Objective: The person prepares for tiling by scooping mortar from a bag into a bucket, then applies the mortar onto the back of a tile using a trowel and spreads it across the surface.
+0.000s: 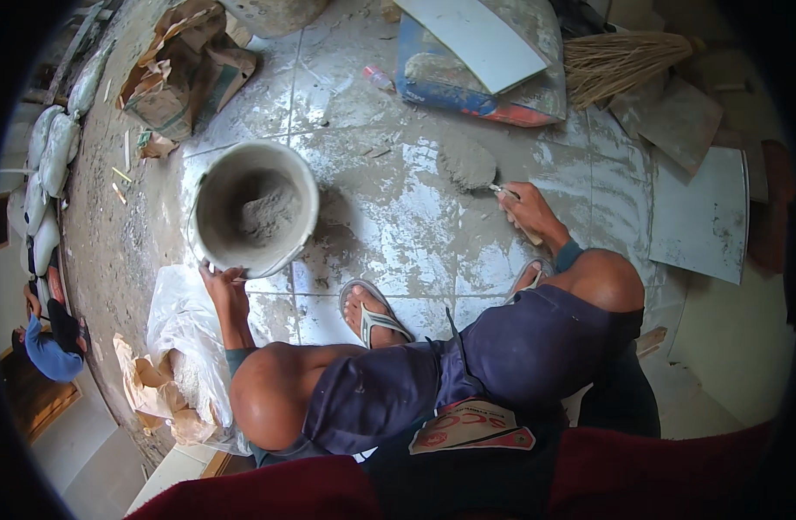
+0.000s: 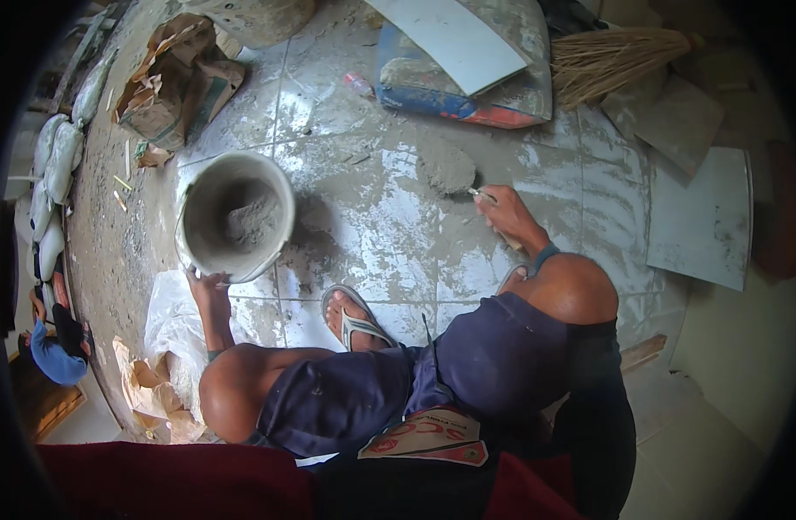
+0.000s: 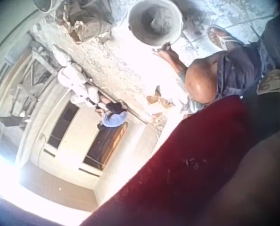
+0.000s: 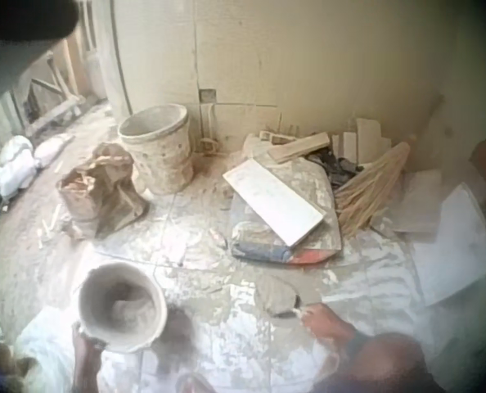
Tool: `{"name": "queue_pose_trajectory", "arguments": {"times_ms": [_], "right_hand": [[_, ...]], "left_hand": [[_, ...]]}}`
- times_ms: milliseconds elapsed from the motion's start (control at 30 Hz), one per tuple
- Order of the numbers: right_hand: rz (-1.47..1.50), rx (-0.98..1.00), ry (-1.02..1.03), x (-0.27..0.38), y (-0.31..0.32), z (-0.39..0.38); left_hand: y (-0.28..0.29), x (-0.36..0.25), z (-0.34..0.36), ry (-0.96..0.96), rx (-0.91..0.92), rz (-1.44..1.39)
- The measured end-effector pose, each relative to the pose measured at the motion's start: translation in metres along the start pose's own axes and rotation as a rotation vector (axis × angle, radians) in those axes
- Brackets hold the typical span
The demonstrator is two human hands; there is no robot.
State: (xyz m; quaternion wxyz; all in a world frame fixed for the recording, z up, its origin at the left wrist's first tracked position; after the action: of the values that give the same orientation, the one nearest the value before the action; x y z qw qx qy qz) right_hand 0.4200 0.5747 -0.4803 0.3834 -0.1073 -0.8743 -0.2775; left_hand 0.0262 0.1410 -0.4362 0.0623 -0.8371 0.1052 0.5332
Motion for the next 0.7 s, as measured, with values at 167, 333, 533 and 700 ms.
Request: {"name": "queue_pose_trajectory", "arguments": {"times_ms": [167,333,533,700], "right_hand": [[-0.08,0.098,0.147,0.099,0.002,-0.013],[-0.276,0.222,0.289,0.202,-0.042,-0.012],[-1.141,0.077,0.869,0.256,-0.117,-0.014],[-1.135,-0.139,0.839,0.27,-0.071,-0.045]], "left_hand": [[-0.054,-0.024,-0.014,-0.036,0.115,0.124],[-0.094,-0.019,-0.026,0.021,0.231,0.048],[-0.135,-0.008,-0.023,0.035,0.327,0.012],[-0.151,-0.001,-0.01,0.028,0.332,0.039]]}}
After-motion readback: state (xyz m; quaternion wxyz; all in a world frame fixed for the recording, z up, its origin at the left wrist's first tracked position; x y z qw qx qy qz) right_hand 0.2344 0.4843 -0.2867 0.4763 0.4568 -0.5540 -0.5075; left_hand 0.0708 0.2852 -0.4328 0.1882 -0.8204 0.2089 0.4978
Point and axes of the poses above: each hand's wrist, its own z-axis towards the middle knuckle, its own y-axis out of the back of the hand, x = y × z, the point moved 9 cm from there along z, towards the middle knuckle, and after that the axes turned 2 degrees about z, right-handed, at the moved point
